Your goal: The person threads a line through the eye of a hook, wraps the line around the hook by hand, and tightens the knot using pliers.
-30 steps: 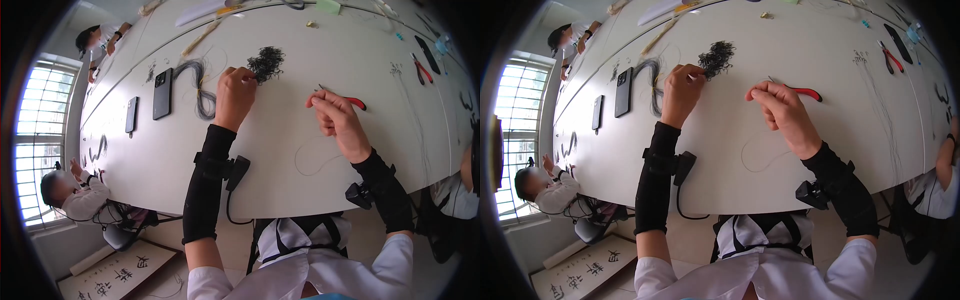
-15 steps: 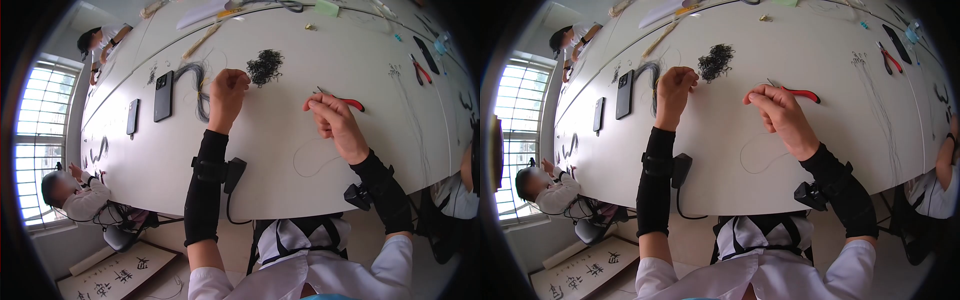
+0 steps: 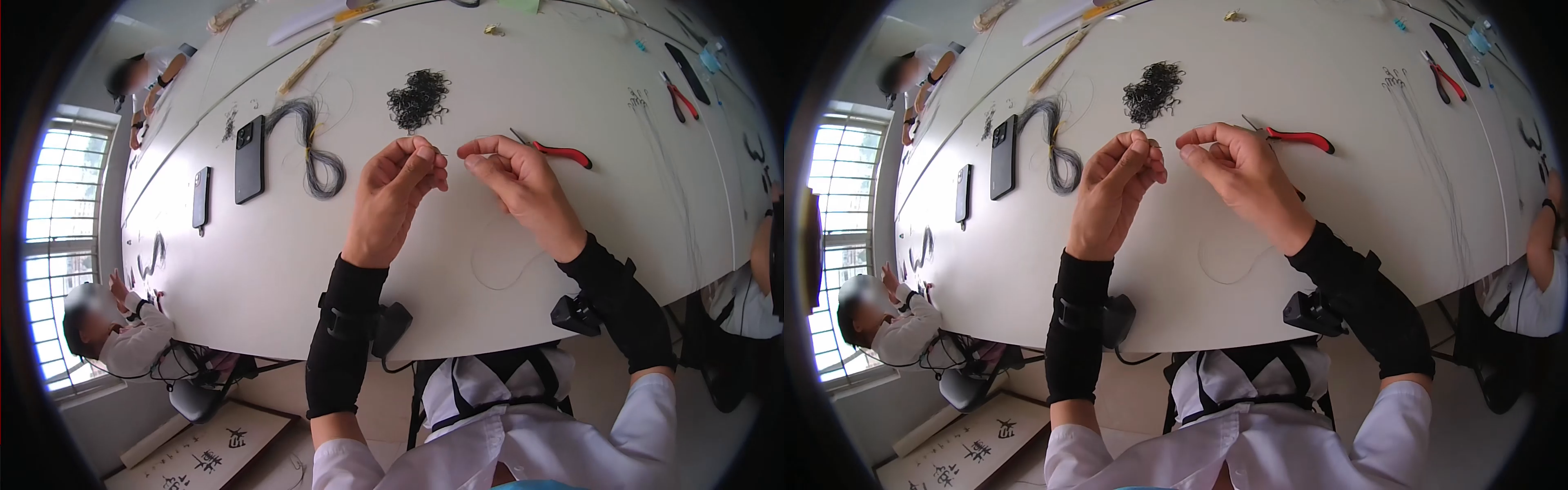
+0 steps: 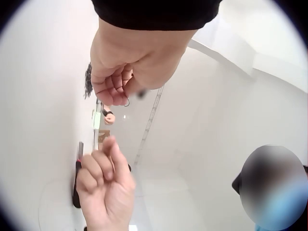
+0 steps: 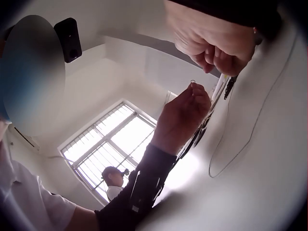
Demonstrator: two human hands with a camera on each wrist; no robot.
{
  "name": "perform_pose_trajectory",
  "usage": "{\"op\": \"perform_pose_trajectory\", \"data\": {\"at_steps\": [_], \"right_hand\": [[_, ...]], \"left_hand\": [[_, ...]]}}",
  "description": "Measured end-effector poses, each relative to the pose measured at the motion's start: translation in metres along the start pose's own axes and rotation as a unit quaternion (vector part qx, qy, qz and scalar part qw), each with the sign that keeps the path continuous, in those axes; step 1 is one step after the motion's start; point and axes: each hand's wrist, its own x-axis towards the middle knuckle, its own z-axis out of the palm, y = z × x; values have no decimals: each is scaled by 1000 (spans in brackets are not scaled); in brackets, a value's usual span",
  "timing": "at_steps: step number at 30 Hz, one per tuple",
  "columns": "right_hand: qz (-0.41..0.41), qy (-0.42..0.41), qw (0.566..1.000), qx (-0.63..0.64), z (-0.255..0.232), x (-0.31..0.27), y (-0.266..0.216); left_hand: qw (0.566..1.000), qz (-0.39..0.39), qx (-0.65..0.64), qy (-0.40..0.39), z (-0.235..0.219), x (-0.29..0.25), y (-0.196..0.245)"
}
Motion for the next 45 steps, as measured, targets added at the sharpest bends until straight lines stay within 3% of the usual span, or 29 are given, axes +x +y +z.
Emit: {"op": "perform_pose_trajectory", "data": {"at_steps": [2,11,14,23,26,30,45], "right_hand": [[-21,-13,999,-41,1,1,1],[-79,-5,996,31,6,6,15],[-27,-8,1000,-6,2,-1,-2],[-40,-11,999,12,1,0,7],[-17,-28,999,-20,-1,-2,-1],[59,-50,996,35,-6,-4,-1],[92,-51,991,77,-6,-6,-1]], "left_hand": [[1000,-18,-16,-8,5,-1,-4],[998,-55,-14,-16,8,-1,-16],[998,-53,-14,-11,9,-2,-17],[1000,-20,19,7,11,-3,-22],[996,12,83,26,19,-6,-18],[991,46,121,18,20,-5,-20],[995,35,91,23,21,-6,-18]]}}
